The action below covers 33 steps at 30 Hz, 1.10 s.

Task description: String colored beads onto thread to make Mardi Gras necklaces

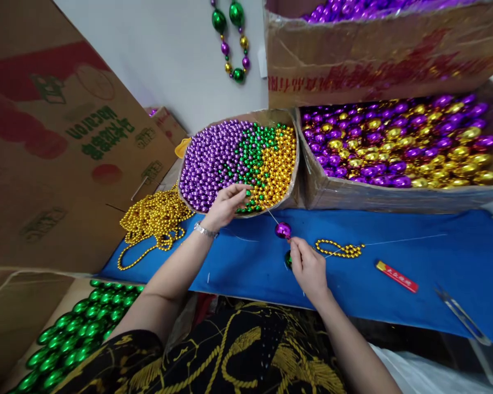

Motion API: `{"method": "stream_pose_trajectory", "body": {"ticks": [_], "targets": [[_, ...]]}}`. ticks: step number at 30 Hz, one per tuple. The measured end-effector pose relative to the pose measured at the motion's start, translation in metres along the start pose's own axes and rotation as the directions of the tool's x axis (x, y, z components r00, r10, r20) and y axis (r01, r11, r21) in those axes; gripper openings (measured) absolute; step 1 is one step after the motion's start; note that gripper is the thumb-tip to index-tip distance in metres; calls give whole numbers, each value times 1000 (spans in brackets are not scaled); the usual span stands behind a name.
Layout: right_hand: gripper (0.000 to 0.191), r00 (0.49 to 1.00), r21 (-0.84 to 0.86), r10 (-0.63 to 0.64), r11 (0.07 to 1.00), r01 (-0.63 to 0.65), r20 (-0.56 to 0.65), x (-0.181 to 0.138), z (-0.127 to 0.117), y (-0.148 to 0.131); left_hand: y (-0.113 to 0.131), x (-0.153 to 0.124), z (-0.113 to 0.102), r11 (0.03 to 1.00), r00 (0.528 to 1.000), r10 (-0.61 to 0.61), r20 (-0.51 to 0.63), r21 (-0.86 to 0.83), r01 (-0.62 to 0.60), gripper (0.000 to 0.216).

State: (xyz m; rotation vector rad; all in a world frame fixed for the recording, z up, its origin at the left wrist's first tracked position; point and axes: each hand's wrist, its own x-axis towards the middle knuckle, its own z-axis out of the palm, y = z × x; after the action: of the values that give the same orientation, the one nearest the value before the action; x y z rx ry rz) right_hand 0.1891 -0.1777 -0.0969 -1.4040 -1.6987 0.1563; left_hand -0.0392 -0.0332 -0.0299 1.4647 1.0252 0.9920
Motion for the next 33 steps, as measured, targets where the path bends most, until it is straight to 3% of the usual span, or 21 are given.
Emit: {"method": "stream_pose_trajectory", "body": {"ticks": [2, 4, 13, 21, 27, 33], "targets": [[22, 999, -19, -37, 999, 36, -24, 1, 0, -1, 4, -17, 16, 928, 993, -102, 65, -354, 118, 29], [21, 998, -31, -66, 997, 65, -24, 2, 0, -2, 7, -29, 29, 830, 981, -154, 116, -523, 192, 31], [20, 988, -76, -148, 987, 144, -52, 0, -3, -3, 9, -36, 42, 707, 966, -226, 124, -662, 250, 28], [23, 991, -57, -131, 990, 129, -23, -3, 0, 3, 10, -39, 45, 746, 970, -233, 67, -628, 223, 29], [22, 988, -237, -150, 961, 140, -28, -6, 2, 4, 11, -44, 54, 906, 995, -92, -41, -417, 67, 29], [27, 999, -67, -39, 997, 41, 35, 0, -9, 3, 16, -41, 79, 977, 996, 7, 86, -211, 11, 24]]}}
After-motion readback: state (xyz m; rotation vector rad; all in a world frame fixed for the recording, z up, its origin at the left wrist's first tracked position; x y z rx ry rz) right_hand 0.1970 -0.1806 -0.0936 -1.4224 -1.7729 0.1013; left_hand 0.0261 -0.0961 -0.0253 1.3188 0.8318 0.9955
